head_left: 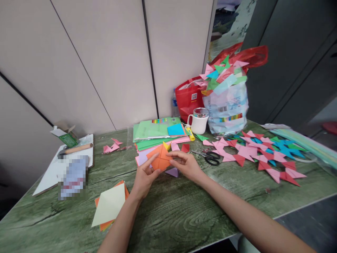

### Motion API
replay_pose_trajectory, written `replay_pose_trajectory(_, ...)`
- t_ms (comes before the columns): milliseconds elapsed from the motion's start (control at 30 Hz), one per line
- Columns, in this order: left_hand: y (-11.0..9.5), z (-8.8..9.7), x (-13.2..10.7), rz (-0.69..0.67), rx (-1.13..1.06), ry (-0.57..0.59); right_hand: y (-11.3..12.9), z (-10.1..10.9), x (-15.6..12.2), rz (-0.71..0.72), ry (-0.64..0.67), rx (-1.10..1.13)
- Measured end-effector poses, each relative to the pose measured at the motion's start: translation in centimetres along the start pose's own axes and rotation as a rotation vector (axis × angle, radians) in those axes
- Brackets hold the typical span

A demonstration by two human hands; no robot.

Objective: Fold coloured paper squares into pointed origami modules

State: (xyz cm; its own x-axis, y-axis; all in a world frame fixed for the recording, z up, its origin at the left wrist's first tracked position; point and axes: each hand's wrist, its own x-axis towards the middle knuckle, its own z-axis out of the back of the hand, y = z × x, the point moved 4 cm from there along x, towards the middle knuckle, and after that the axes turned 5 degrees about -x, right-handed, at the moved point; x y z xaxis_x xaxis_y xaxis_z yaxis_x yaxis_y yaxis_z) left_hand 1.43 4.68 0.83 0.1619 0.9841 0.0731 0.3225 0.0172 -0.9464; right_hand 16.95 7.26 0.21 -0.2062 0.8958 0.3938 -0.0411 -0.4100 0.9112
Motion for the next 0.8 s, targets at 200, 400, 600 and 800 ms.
replay_pose_trajectory(200,0.32,0.51,0.04,0.004,0.047,-0.023,0.21,-0.05,-0.01,0.045,-0.006,0.017)
replay_pose_trajectory(400,0.14,0.31,-0.02,-0.003,0.011,-0.081,-0.17,0.03,0.06,0.036,-0.002,0.02)
replay_pose_trajectory(600,0.1,0.33,-0.04,-0.012,0.009,-0.108,-0.24,0.08,0.17,0.024,0.001,0.031)
replay_pose_trajectory(800,0.11,0.51,0.1,-0.026,-0.025,-0.097,0.22,0.03,0.29,0.045,0.044,0.065)
